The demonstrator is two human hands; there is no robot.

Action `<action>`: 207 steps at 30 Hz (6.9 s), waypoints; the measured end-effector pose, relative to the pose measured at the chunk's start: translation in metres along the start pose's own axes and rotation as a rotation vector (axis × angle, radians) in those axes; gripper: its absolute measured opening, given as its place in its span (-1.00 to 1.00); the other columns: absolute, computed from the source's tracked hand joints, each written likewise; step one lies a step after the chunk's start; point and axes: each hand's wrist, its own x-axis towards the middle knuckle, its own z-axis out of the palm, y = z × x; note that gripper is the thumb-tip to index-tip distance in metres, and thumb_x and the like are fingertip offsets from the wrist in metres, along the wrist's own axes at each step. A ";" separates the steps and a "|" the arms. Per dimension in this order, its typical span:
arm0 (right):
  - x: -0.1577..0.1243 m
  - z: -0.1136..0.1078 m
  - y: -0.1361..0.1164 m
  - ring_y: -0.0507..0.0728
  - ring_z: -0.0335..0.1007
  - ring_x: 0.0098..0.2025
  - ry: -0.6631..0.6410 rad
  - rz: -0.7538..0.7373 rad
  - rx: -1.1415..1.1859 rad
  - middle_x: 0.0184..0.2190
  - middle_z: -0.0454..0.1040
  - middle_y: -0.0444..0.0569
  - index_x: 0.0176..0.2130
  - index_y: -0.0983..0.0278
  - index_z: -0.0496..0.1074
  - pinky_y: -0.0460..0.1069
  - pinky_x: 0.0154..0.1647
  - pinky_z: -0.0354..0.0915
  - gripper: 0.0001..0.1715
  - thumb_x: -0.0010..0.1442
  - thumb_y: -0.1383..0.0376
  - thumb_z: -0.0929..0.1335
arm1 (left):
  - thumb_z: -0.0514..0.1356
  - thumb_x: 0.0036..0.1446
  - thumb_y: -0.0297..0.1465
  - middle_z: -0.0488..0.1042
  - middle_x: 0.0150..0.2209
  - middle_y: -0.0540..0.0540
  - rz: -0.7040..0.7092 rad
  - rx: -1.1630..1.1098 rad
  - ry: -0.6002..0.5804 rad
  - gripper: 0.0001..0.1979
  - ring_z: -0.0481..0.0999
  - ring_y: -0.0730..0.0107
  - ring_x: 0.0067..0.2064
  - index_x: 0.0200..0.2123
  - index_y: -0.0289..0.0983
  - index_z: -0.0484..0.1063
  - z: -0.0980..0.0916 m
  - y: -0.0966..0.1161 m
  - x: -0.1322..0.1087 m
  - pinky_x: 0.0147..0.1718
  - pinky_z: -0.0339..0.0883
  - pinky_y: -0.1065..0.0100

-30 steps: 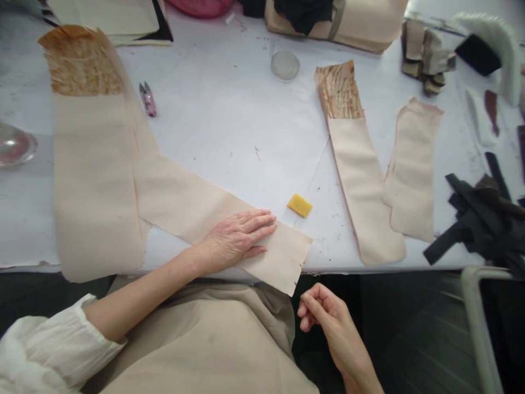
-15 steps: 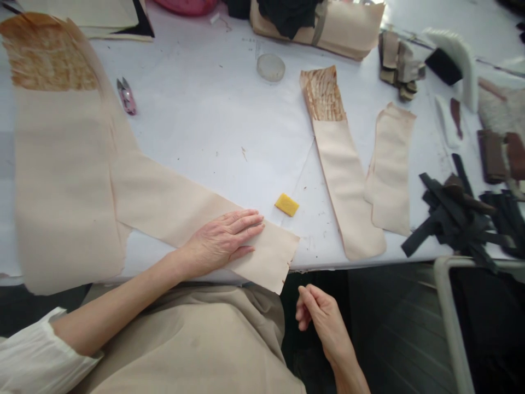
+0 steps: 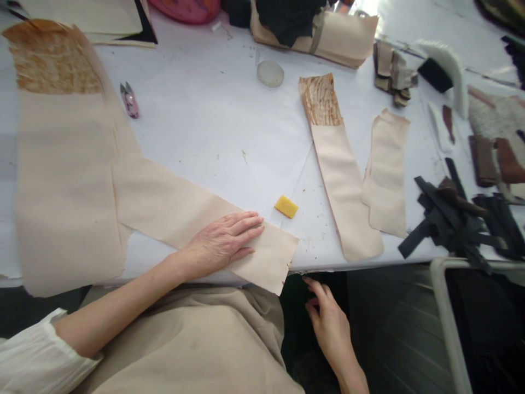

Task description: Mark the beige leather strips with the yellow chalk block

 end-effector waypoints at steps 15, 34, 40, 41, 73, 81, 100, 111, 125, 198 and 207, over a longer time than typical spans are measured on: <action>-0.001 -0.001 -0.047 0.05 0.45 -0.43 -0.341 0.140 0.864 -0.39 0.54 -0.04 -0.19 0.30 0.51 -0.09 -0.42 0.28 -0.62 0.19 0.04 0.41 | 0.09 0.34 -0.27 0.31 0.25 -0.17 0.008 -0.046 0.015 -0.59 0.21 0.17 0.30 0.20 -0.26 0.30 0.001 -0.001 0.000 0.28 0.15 0.14; 0.004 0.001 -0.022 0.12 0.42 -0.42 -0.052 -0.040 0.278 -0.35 0.49 -0.11 -0.12 0.10 0.48 -0.04 -0.46 0.27 -0.69 0.09 0.25 0.36 | 0.05 0.36 -0.25 0.29 0.26 -0.15 0.000 -0.025 -0.001 -0.59 0.20 0.18 0.31 0.19 -0.28 0.31 0.001 0.000 0.000 0.29 0.13 0.15; -0.004 -0.003 -0.014 0.15 0.47 -0.42 -0.031 0.064 0.261 -0.48 0.49 -0.09 -0.28 0.13 0.53 -0.02 -0.42 0.32 -0.70 0.27 0.06 0.28 | 0.03 0.37 -0.24 0.27 0.27 -0.14 0.007 0.005 -0.017 -0.59 0.18 0.19 0.32 0.19 -0.28 0.30 0.000 0.000 -0.001 0.30 0.11 0.17; -0.004 -0.002 -0.016 0.10 0.36 -0.56 -0.020 0.121 0.297 -0.62 0.37 -0.15 -0.32 0.15 0.52 -0.05 -0.53 0.26 -0.63 0.28 0.00 0.27 | 0.03 0.37 -0.24 0.27 0.27 -0.14 0.005 0.008 -0.017 -0.59 0.18 0.19 0.32 0.19 -0.28 0.30 -0.001 0.000 0.000 0.29 0.11 0.17; 0.002 0.008 -0.068 -0.03 0.34 -0.57 -0.238 0.147 0.891 -0.53 0.40 -0.13 -0.34 0.31 0.44 -0.16 -0.61 0.17 -0.50 0.21 -0.09 0.35 | 0.04 0.37 -0.25 0.29 0.26 -0.16 0.016 0.000 0.004 -0.59 0.20 0.17 0.30 0.19 -0.31 0.31 0.000 0.000 0.000 0.27 0.16 0.15; 0.012 0.019 -0.077 -0.11 0.11 -0.70 -0.241 0.150 0.897 -0.71 0.27 -0.27 -0.52 0.25 0.21 -0.19 -0.66 -0.01 -0.47 0.12 -0.04 0.45 | 0.04 0.37 -0.25 0.30 0.25 -0.15 0.018 -0.007 0.003 -0.59 0.21 0.17 0.30 0.18 -0.32 0.32 0.001 -0.001 0.000 0.28 0.15 0.15; 0.001 -0.001 -0.054 0.01 0.45 -0.54 -0.341 0.148 0.896 -0.50 0.48 -0.10 -0.36 0.30 0.38 -0.14 -0.55 0.29 -0.57 0.21 -0.02 0.39 | 0.11 0.33 -0.24 0.33 0.23 -0.17 0.027 -0.069 0.038 -0.59 0.24 0.18 0.29 0.18 -0.27 0.32 0.001 -0.004 0.000 0.27 0.17 0.17; 0.003 0.015 -0.064 0.02 0.42 -0.56 -0.198 0.094 0.766 -0.53 0.47 -0.06 -0.51 0.28 0.38 -0.12 -0.55 0.24 -0.37 0.25 -0.16 0.26 | 0.07 0.35 -0.23 0.29 0.26 -0.16 0.021 -0.026 0.004 -0.58 0.20 0.18 0.31 0.19 -0.27 0.31 0.002 -0.003 -0.001 0.28 0.14 0.17; 0.008 0.014 -0.073 0.04 0.46 -0.59 -0.326 0.165 0.967 -0.56 0.52 -0.09 -0.44 0.28 0.32 -0.13 -0.58 0.28 -0.55 0.14 -0.01 0.44 | 0.08 0.35 -0.22 0.30 0.25 -0.15 0.033 -0.058 0.008 -0.58 0.20 0.19 0.31 0.18 -0.27 0.32 0.001 -0.004 0.000 0.28 0.15 0.17; -0.008 0.007 -0.027 0.08 0.46 -0.50 0.034 -0.015 0.222 -0.46 0.52 -0.08 -0.35 0.18 0.48 -0.07 -0.44 0.31 -0.64 0.28 0.01 0.28 | 0.04 0.36 -0.20 0.31 0.25 -0.14 0.031 -0.012 0.033 -0.59 0.24 0.19 0.29 0.17 -0.26 0.34 0.001 -0.004 -0.001 0.26 0.16 0.19; 0.006 0.002 -0.064 0.03 0.43 -0.55 -0.184 0.123 0.794 -0.46 0.53 -0.03 -0.18 0.31 0.46 -0.15 -0.61 0.22 -0.52 0.18 -0.05 0.38 | 0.04 0.37 -0.22 0.29 0.27 -0.14 0.035 -0.014 0.019 -0.59 0.22 0.18 0.30 0.19 -0.27 0.32 0.002 -0.005 -0.001 0.26 0.17 0.18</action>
